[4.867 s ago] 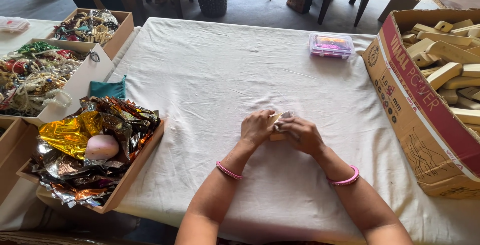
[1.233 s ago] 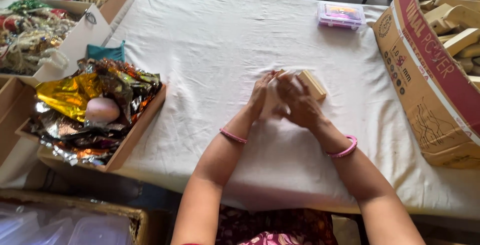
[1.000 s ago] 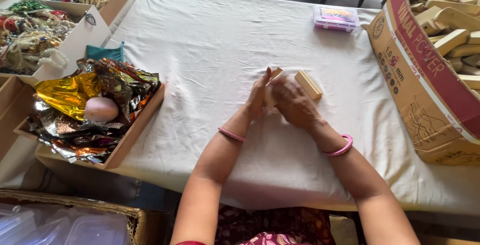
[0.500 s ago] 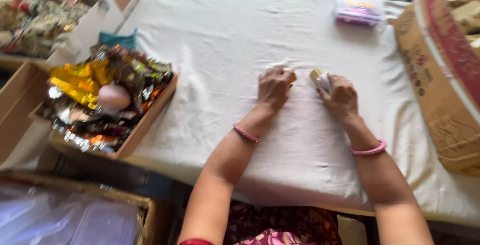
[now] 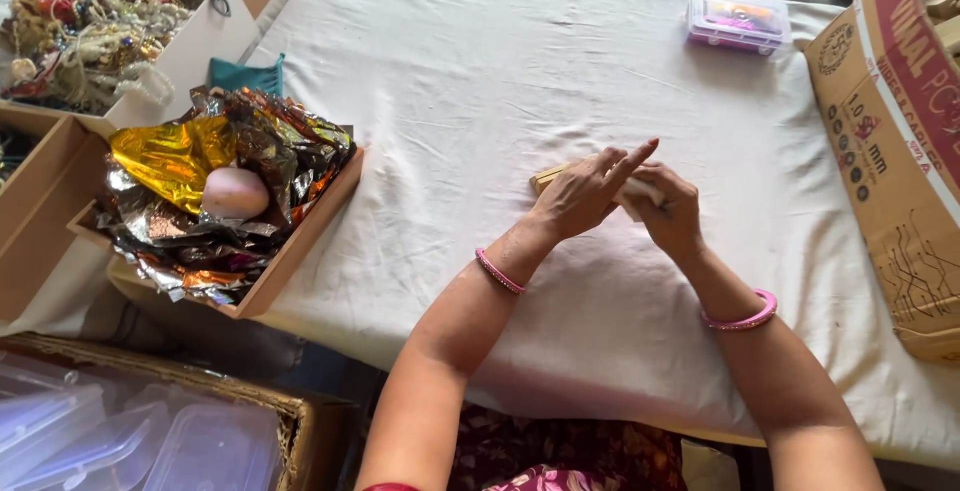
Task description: The person wraps a pink object in foil, places it into a plastic container, and then wipes the surfaces of a wooden block with a cloth.
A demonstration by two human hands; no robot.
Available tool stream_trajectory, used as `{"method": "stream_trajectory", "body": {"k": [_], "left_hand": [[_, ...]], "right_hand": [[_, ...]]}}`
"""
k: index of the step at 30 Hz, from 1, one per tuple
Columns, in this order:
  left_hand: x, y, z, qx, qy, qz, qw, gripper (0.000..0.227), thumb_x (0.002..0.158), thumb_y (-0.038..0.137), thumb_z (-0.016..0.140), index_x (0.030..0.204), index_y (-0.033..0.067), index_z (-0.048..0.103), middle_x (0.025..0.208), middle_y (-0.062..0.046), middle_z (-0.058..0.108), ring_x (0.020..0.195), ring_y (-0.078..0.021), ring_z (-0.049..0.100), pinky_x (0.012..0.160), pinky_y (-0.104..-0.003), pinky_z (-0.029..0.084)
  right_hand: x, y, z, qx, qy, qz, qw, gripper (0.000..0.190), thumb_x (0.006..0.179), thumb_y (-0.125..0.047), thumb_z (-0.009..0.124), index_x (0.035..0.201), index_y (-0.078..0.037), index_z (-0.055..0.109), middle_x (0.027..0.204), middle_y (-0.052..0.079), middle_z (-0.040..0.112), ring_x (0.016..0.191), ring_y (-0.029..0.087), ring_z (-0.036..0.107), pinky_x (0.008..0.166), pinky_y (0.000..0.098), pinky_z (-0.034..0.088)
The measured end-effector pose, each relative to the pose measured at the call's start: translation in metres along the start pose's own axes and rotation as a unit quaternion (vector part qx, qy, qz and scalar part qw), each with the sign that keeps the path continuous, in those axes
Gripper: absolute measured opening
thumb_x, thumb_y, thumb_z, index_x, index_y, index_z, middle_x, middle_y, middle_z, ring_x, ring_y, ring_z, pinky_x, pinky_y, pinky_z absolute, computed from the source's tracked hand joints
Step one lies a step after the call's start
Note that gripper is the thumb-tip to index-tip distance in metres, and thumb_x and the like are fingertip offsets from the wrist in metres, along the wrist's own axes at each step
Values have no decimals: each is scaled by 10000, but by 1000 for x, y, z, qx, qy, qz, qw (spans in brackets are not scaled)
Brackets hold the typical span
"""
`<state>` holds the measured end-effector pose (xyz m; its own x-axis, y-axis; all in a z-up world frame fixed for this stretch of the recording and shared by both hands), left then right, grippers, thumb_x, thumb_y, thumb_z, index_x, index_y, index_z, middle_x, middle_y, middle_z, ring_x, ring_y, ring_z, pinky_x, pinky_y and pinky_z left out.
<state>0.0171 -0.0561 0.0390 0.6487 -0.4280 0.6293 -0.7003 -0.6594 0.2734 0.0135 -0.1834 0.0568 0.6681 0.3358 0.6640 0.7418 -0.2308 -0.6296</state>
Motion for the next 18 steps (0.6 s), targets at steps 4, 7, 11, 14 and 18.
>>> {"method": "stream_trajectory", "body": {"k": [4,7,11,14,18], "left_hand": [[5,11,-9,-48,14,-6,999,947,899,176,757,1644,255,177,1236,-137,598,936,-275,701,774,-386,643],[8,8,-6,-103,17,-36,994,984,849,343,806,1631,254,215,1233,-141,620,902,-277,715,762,-393,643],[3,-28,32,-372,-76,-263,887,874,918,600,586,1650,233,281,1257,-198,654,1049,-311,689,856,-406,602],[-4,-30,41,-601,-56,-307,736,920,931,761,386,1627,161,341,1435,-184,563,1283,-293,574,1001,-415,545],[2,-21,22,-713,-5,-288,639,1073,861,870,217,1586,90,346,1545,-195,455,1447,-314,446,1145,-476,454]], "right_hand": [[-18,47,-21,47,169,79,981,159,1169,-140,585,1180,-6,671,1023,75,691,901,134,627,842,278,535],[-14,47,-39,249,258,43,933,193,1160,-233,474,1213,-63,548,1114,73,731,1033,185,726,922,314,604],[-8,14,-29,-76,163,-23,983,453,1140,-268,560,1515,-47,435,1481,141,509,1378,249,505,1170,375,450],[-1,-37,20,-254,-39,-131,958,700,1026,-391,602,1590,-63,347,1624,177,366,1513,327,350,1263,464,299],[2,-27,38,-434,-167,-122,877,931,882,-582,634,1551,-17,318,1629,206,261,1523,347,192,1223,553,137]]}}
Point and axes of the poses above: each hand's wrist, its own x-axis towards the middle knuckle, its own z-axis out of the palm, y = z × x, the point moved 7 cm from there along x, towards the middle knuckle
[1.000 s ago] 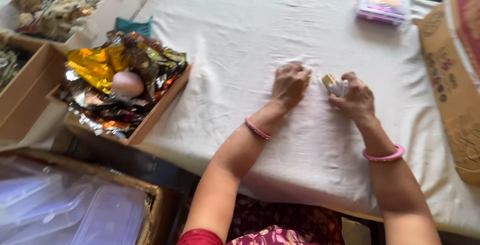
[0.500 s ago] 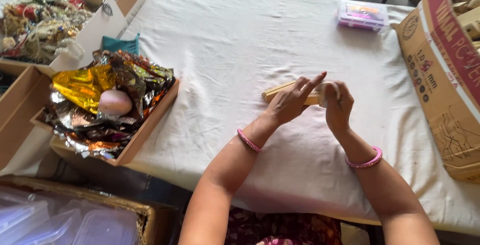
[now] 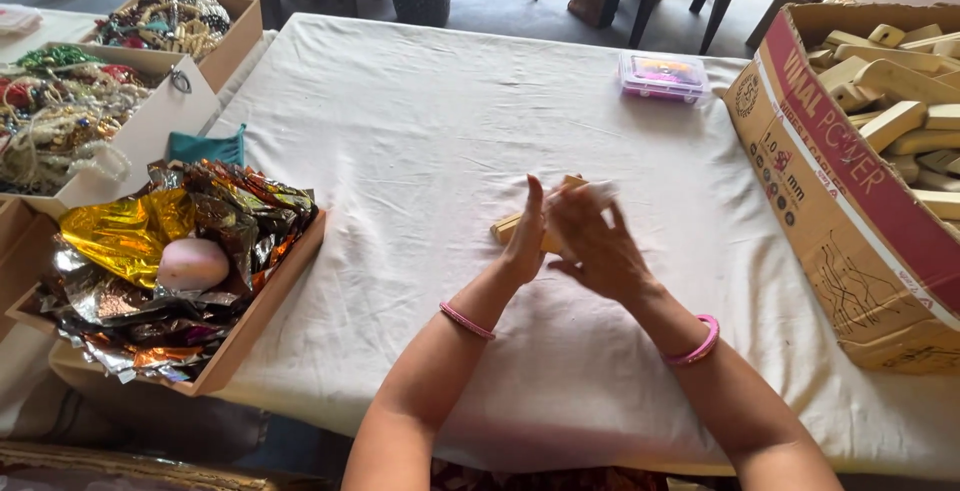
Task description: The person wraps a pink object in foil, places it into a plastic container, and then wipes the surfaces of a wooden block with a cloth.
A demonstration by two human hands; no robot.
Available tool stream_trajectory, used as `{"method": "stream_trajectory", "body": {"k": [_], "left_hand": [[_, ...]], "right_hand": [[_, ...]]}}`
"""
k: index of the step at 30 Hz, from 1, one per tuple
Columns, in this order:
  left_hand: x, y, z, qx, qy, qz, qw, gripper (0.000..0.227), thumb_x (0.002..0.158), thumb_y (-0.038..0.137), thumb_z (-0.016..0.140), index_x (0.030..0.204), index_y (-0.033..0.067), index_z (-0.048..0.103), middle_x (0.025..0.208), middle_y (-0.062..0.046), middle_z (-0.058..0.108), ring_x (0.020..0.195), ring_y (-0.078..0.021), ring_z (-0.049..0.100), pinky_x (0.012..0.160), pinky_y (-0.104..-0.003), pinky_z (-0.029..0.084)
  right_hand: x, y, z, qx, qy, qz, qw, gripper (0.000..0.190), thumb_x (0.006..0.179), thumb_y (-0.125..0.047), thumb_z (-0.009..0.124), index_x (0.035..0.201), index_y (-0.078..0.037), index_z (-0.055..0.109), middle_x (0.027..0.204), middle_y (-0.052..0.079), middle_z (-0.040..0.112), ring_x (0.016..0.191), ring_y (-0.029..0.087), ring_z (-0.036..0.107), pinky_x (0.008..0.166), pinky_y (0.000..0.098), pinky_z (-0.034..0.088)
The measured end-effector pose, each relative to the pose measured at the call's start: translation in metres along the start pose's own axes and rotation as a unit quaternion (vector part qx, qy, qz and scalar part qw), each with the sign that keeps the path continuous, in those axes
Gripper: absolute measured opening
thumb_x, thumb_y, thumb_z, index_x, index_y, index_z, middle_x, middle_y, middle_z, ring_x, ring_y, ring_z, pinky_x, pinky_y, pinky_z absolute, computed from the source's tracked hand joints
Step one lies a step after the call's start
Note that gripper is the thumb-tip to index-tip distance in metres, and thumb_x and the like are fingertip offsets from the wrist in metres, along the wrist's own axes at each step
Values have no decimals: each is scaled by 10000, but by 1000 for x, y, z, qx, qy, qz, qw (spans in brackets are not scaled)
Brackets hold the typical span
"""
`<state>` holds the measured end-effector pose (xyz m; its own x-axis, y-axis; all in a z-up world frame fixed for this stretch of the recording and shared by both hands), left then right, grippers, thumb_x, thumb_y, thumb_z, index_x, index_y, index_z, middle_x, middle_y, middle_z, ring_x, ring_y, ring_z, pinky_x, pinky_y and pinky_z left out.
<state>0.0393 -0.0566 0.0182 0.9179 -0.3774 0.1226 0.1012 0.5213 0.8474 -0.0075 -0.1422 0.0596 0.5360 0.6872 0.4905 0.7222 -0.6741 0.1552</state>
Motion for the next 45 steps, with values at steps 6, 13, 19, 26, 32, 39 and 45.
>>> {"method": "stream_trajectory", "body": {"k": [6,13,19,26,32,39,45], "left_hand": [[12,-27,-19,56,49,16,997,1041,888,862,209,1624,128,246,1660,-143,315,1532,-283,316,1204,-466,304],[15,-11,-66,-21,129,106,986,727,1018,585,371,1521,76,500,1438,-119,560,1258,-235,553,1030,-395,502],[42,-52,-65,93,82,40,991,386,1117,332,495,1270,18,659,1062,-117,700,902,-190,677,737,-335,613],[18,-12,-57,-39,115,31,992,378,1104,342,462,1316,74,623,1108,-94,691,909,-164,697,729,-293,618],[20,-19,-59,-41,89,32,995,477,1073,406,431,1418,107,569,1277,-63,673,1137,-161,664,932,-317,587],[10,-1,-42,42,87,3,995,749,992,674,343,1490,145,526,1256,-97,656,1176,-226,624,996,-395,543],[19,-15,-53,38,48,-1,998,1025,904,875,254,1524,95,493,1247,-83,651,1157,-209,641,955,-372,567]], "right_hand": [[-12,18,-10,105,124,2,987,829,984,-371,672,1594,38,287,1648,270,298,1554,370,249,1284,505,223],[-10,-27,-26,115,128,-179,969,388,963,-127,741,1331,-33,662,1394,103,639,1313,255,614,1140,404,515],[-12,16,-28,65,195,-9,979,319,1010,-71,674,1315,23,671,1454,173,608,1350,315,629,1162,423,527],[12,-17,-30,98,139,-98,980,513,968,-231,707,1395,32,604,1514,175,522,1413,309,511,1186,449,434],[31,-3,-25,46,134,-37,989,566,954,-263,710,1410,52,591,1523,221,503,1425,338,476,1187,465,390],[23,-16,-35,64,184,-66,979,353,1043,-197,668,1359,-40,655,1478,135,607,1426,267,530,1229,416,397],[15,-18,-26,61,160,-68,983,393,993,-226,667,1332,-28,656,1478,163,587,1422,298,514,1218,477,373]]}}
Point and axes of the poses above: each hand's wrist, its own x-axis towards the middle knuckle, its own z-axis out of the palm, y = z × x, the point moved 7 cm from there along x, towards the middle knuckle
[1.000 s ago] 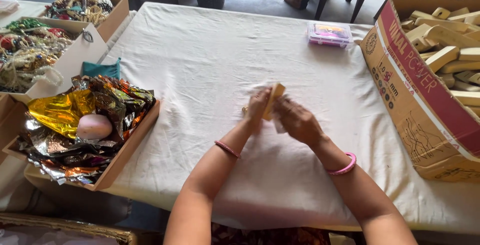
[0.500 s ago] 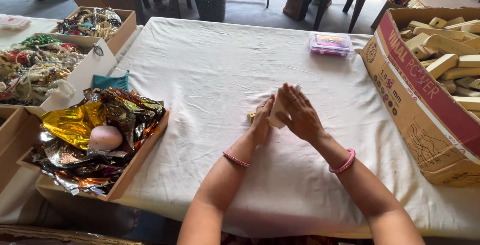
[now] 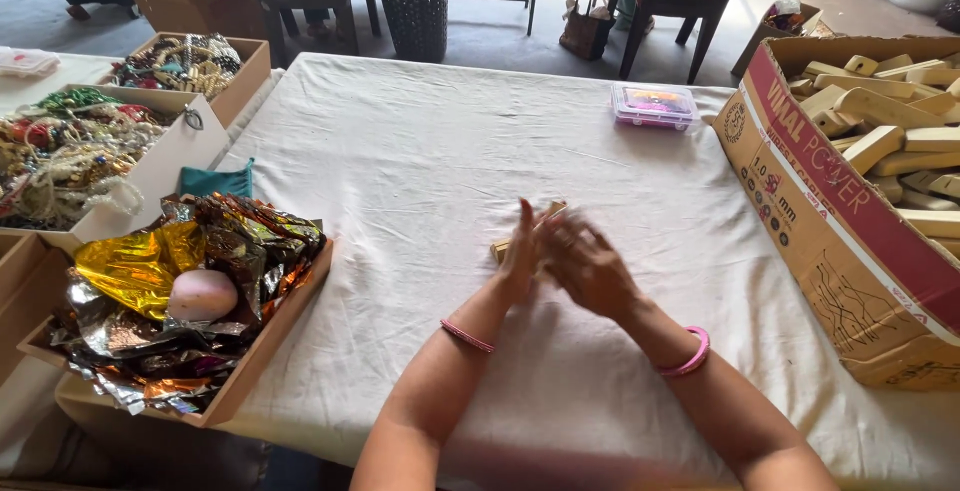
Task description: The person wraps a pink object in foil, places it into a plastic container, and then wipes the surfaces of a wooden block with a cloth.
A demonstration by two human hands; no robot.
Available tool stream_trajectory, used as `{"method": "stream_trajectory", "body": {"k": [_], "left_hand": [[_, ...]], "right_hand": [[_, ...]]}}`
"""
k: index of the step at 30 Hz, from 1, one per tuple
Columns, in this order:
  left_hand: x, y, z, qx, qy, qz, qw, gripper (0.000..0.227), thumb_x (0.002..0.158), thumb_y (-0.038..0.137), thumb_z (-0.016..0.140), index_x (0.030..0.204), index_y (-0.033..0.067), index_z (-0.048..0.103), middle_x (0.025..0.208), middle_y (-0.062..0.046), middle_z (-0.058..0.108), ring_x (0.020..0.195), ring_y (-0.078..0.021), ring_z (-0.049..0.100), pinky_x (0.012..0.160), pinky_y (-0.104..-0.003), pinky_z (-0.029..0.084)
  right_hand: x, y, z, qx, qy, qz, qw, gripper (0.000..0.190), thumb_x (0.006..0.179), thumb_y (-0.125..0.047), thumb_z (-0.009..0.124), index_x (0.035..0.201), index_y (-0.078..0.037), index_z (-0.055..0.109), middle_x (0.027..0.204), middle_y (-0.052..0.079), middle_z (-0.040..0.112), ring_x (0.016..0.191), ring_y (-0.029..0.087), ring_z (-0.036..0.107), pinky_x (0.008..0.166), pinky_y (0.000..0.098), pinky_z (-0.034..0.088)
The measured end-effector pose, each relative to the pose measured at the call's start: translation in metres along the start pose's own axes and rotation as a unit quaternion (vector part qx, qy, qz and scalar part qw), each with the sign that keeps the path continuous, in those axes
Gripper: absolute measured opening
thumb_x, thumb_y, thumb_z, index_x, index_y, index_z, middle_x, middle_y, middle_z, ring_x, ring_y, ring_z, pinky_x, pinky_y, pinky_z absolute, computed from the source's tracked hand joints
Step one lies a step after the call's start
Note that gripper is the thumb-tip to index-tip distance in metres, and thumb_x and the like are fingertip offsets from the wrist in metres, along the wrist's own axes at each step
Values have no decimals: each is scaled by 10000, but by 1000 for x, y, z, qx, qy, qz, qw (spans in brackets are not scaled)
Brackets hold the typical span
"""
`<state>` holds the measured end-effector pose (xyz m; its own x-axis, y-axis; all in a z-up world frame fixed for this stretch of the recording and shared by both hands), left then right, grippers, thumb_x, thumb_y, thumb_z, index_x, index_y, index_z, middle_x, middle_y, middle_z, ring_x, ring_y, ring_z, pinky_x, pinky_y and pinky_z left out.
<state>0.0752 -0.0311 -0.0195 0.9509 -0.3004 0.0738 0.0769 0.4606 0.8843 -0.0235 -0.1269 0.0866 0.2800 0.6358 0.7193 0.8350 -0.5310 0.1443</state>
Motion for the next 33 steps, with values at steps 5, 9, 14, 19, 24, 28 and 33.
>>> {"method": "stream_trajectory", "body": {"k": [5,9,14,19,24,28,33], "left_hand": [[-7,13,7,-51,-16,22,998,1013,905,869,246,1521,107,504,1152,-99,672,1062,-212,663,905,-383,601],[-14,7,27,128,-54,37,990,901,883,784,433,1431,77,546,1199,-99,685,1107,-214,687,931,-423,590],[-11,-2,16,180,-12,41,983,882,937,782,423,1300,8,640,1161,-184,698,1100,-262,680,931,-424,582],[-14,3,-5,-3,72,-18,997,906,884,824,224,1225,100,648,1112,-101,715,1063,-180,698,910,-334,584],[-2,-6,10,128,-39,67,989,803,1038,758,415,1224,8,630,981,-134,694,876,-202,671,760,-370,580],[-8,6,9,187,4,66,980,655,957,646,555,1292,90,638,980,-94,680,873,-161,657,735,-364,575],[-8,4,-10,38,81,23,996,606,1020,625,436,1110,67,654,906,-57,701,863,-147,717,732,-316,635]], "right_hand": [[-1,-6,2,31,-2,-13,999,397,985,-219,696,1345,-64,636,1479,133,587,1405,282,534,1220,474,376],[-37,59,14,155,97,213,960,402,952,-131,693,1318,22,628,1329,188,643,1213,306,639,1026,407,511],[-44,63,8,200,154,240,937,266,1025,-42,673,1286,-82,643,1189,115,707,1073,205,732,921,306,614],[20,-23,-33,116,85,-32,989,411,984,-211,657,1368,-117,544,1254,117,688,1154,258,696,1019,386,578],[-26,49,-3,60,107,165,979,481,983,-162,629,1441,-48,533,1319,177,664,1078,267,697,890,355,616],[-54,73,22,179,136,237,945,367,1056,-16,616,1415,-93,607,1308,116,685,1033,185,735,818,285,660],[7,-9,-14,99,34,36,994,406,999,-53,584,1402,-16,558,1356,140,652,1086,216,684,874,388,616]]}}
Point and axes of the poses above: each hand's wrist, its own x-axis towards the middle knuckle, its own z-axis out of the palm, y = z × x, the point moved 7 cm from there along x, towards the middle knuckle
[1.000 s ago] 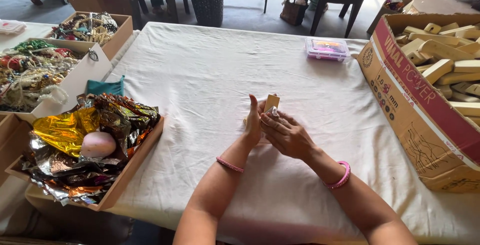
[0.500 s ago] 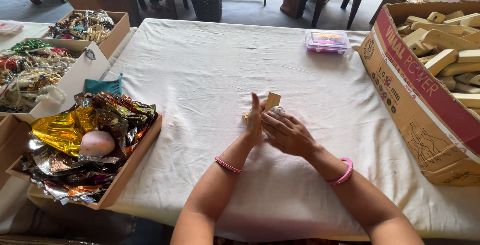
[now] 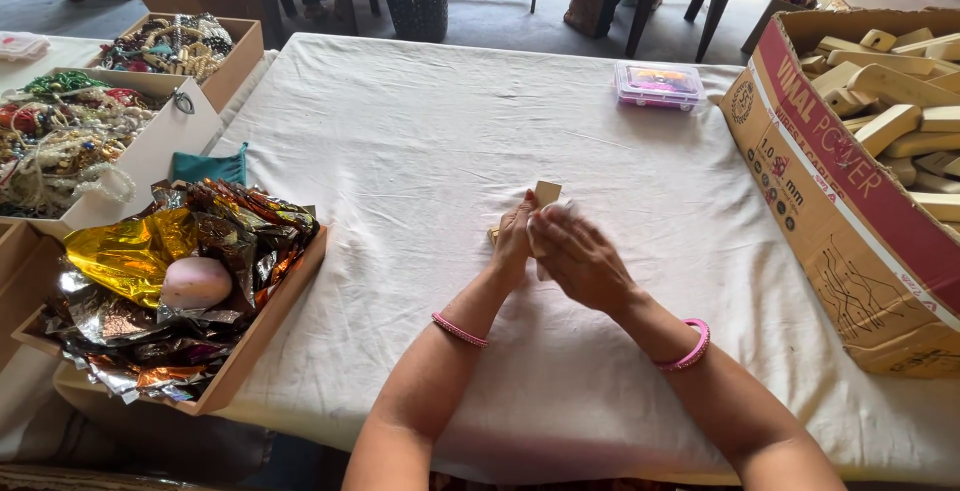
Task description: The person wraps a pink object in foil, places it into a plastic container, and then wipes the surfaces of a wooden block with a cloth.
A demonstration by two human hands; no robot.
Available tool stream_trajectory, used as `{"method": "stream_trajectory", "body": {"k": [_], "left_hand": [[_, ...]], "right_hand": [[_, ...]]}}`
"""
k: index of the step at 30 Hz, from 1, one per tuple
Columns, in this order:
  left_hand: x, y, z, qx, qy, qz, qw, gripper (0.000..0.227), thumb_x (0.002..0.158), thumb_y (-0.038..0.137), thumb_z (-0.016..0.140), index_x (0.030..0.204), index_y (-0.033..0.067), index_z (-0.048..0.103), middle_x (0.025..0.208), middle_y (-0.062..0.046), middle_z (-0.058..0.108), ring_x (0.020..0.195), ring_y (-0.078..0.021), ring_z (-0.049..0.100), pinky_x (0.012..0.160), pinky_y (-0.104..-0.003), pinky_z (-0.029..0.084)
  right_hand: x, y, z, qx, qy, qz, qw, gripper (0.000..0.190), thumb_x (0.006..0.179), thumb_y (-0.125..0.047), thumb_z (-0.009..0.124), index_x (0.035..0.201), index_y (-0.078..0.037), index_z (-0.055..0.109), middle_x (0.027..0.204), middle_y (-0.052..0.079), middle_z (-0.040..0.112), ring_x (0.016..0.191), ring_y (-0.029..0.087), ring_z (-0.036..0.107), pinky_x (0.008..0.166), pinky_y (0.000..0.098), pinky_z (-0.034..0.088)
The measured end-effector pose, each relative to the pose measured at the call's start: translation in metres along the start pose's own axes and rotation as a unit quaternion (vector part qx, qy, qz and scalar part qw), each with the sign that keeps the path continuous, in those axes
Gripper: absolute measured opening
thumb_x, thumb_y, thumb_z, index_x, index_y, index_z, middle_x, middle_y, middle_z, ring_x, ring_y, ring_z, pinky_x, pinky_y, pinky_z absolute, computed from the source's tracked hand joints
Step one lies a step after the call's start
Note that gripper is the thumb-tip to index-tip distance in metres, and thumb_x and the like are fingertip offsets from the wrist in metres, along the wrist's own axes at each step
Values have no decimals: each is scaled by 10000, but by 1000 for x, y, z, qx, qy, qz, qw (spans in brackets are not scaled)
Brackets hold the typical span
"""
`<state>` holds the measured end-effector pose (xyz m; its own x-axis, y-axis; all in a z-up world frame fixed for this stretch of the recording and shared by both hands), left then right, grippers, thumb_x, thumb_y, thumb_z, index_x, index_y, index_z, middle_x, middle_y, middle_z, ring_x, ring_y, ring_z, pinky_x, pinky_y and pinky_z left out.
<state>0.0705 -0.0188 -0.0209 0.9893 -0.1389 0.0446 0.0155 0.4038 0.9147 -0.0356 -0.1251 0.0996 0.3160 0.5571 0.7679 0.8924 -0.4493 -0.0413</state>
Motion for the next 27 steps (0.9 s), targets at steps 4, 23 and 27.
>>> {"method": "stream_trajectory", "body": {"k": [4,23,27], "left_hand": [[19,-41,-8,59,-34,26,997,647,1094,602,374,1121,40,695,850,-71,682,758,-159,644,612,-309,554],[-21,22,31,186,-37,60,980,817,851,404,759,1511,37,448,1125,-205,677,904,-243,696,663,-337,600],[-14,5,22,-22,-4,-10,1000,673,944,408,582,1484,30,447,1087,-132,688,833,-139,718,608,-293,628]], "right_hand": [[-9,20,1,-157,22,-2,987,450,964,-120,605,1394,3,555,1420,191,586,1302,341,585,1043,514,513],[-76,115,20,122,132,263,948,319,1044,-19,570,1351,-52,650,1382,126,666,1279,287,668,1101,404,580],[-41,51,22,89,51,83,991,406,1049,-164,603,1443,-77,552,1496,121,545,1387,287,546,1171,430,488]]}}
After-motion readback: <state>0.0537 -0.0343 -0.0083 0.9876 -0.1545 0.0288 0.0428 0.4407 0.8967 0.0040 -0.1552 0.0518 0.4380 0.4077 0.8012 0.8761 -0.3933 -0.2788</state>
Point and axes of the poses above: each hand's wrist, its own x-axis towards the middle knuckle, its own z-axis out of the palm, y = z × x, the point moved 7 cm from there along x, towards the middle knuckle
